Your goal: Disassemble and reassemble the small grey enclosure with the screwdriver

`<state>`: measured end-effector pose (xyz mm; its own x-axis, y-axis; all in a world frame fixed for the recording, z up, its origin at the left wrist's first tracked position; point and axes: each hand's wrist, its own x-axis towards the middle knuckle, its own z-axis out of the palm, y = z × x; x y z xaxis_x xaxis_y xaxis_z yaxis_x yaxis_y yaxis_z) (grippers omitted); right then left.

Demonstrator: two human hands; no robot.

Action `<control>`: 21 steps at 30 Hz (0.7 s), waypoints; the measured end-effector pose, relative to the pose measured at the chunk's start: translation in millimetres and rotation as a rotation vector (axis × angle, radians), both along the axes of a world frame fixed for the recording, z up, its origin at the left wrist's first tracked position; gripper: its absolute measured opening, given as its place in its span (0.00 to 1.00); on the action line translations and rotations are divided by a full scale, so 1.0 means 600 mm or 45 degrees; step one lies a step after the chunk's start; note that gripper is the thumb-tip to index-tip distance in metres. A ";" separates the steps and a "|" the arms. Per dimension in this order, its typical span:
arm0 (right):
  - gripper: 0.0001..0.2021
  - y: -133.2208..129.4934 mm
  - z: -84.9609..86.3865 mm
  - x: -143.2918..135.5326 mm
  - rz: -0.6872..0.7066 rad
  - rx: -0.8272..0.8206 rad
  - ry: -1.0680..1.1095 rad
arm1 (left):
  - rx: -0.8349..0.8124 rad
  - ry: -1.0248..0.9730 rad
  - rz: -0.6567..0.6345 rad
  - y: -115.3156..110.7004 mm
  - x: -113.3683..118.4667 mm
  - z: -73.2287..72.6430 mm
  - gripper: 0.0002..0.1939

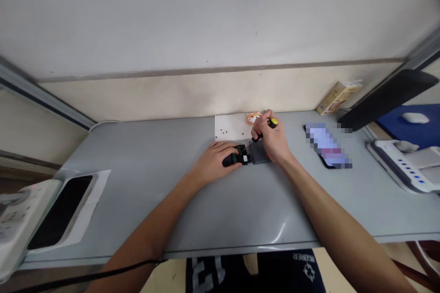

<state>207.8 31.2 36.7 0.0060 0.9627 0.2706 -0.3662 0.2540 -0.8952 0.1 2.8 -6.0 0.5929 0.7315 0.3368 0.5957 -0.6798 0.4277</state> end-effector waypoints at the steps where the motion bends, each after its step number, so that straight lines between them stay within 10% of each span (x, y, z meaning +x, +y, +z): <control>1: 0.22 -0.001 0.002 -0.003 0.024 -0.008 0.032 | -0.003 0.003 0.004 0.000 0.000 0.001 0.12; 11: 0.19 -0.006 0.013 0.010 0.233 -0.116 0.096 | 0.024 0.010 -0.025 0.002 -0.003 -0.003 0.13; 21: 0.22 -0.001 -0.005 0.000 -0.024 0.088 -0.232 | 0.032 0.084 -0.035 0.000 -0.005 0.005 0.12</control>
